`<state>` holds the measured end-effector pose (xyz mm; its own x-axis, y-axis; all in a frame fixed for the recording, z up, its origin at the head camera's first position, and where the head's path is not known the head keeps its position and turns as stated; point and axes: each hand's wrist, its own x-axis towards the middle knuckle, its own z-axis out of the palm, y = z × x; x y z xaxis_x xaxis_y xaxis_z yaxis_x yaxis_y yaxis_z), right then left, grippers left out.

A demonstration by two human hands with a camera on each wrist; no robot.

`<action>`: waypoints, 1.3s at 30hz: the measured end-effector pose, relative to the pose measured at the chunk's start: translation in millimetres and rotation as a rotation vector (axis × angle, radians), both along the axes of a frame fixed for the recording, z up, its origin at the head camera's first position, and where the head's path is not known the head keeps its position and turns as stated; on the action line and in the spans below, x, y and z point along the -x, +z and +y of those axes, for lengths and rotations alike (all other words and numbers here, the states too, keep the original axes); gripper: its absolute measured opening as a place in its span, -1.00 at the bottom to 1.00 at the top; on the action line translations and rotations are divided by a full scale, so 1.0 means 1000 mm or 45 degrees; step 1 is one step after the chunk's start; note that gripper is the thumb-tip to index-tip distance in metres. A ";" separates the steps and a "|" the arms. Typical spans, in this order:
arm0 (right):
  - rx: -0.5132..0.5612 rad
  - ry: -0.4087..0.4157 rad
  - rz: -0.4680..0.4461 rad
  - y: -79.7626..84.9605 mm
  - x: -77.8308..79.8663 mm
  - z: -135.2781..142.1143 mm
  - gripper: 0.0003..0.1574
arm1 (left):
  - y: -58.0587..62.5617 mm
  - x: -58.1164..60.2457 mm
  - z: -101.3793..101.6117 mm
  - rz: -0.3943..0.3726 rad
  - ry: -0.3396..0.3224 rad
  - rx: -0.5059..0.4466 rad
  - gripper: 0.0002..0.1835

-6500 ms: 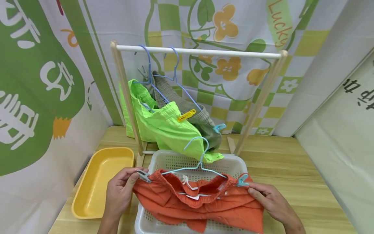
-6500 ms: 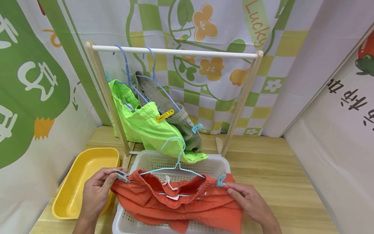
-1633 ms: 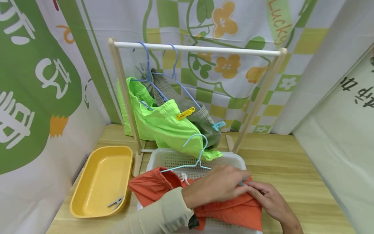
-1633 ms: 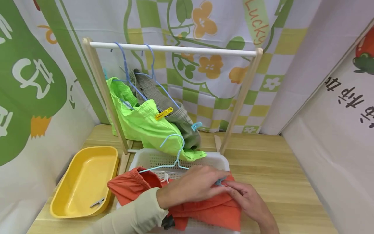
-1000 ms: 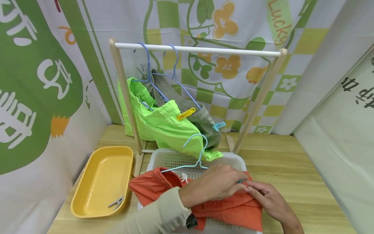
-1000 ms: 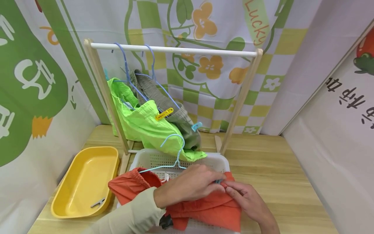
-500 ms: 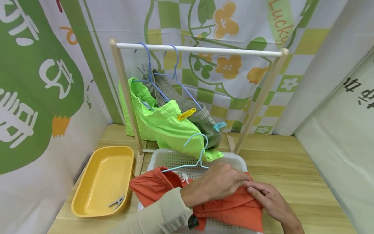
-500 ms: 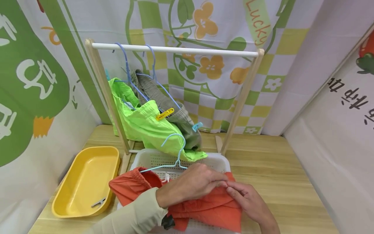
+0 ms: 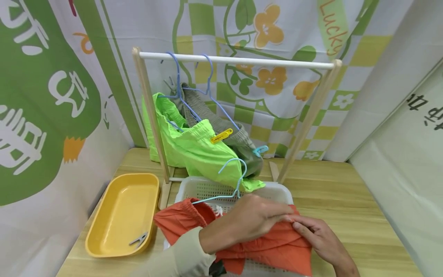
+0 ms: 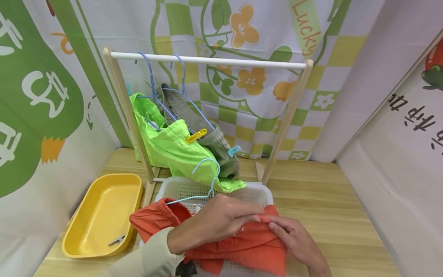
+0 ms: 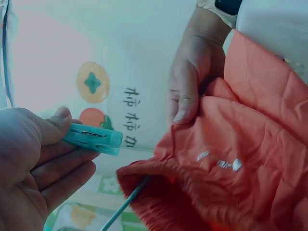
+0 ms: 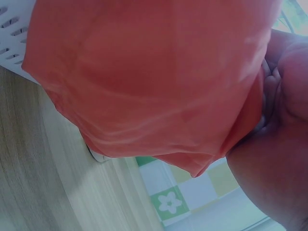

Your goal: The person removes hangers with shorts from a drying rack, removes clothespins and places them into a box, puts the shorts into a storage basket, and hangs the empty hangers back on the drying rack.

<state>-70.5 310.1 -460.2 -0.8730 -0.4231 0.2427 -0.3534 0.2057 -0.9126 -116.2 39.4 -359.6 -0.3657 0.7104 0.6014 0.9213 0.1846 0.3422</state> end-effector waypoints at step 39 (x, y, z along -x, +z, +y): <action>-0.049 -0.035 0.029 -0.001 0.000 -0.001 -0.52 | -0.019 -0.032 -0.189 -0.295 0.717 -0.381 -0.47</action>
<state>-70.8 309.5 -460.7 -0.8787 -0.4087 0.2465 -0.3677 0.2505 -0.8956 -84.5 -149.7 -378.9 -0.7743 0.1886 0.6040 0.6089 0.4817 0.6303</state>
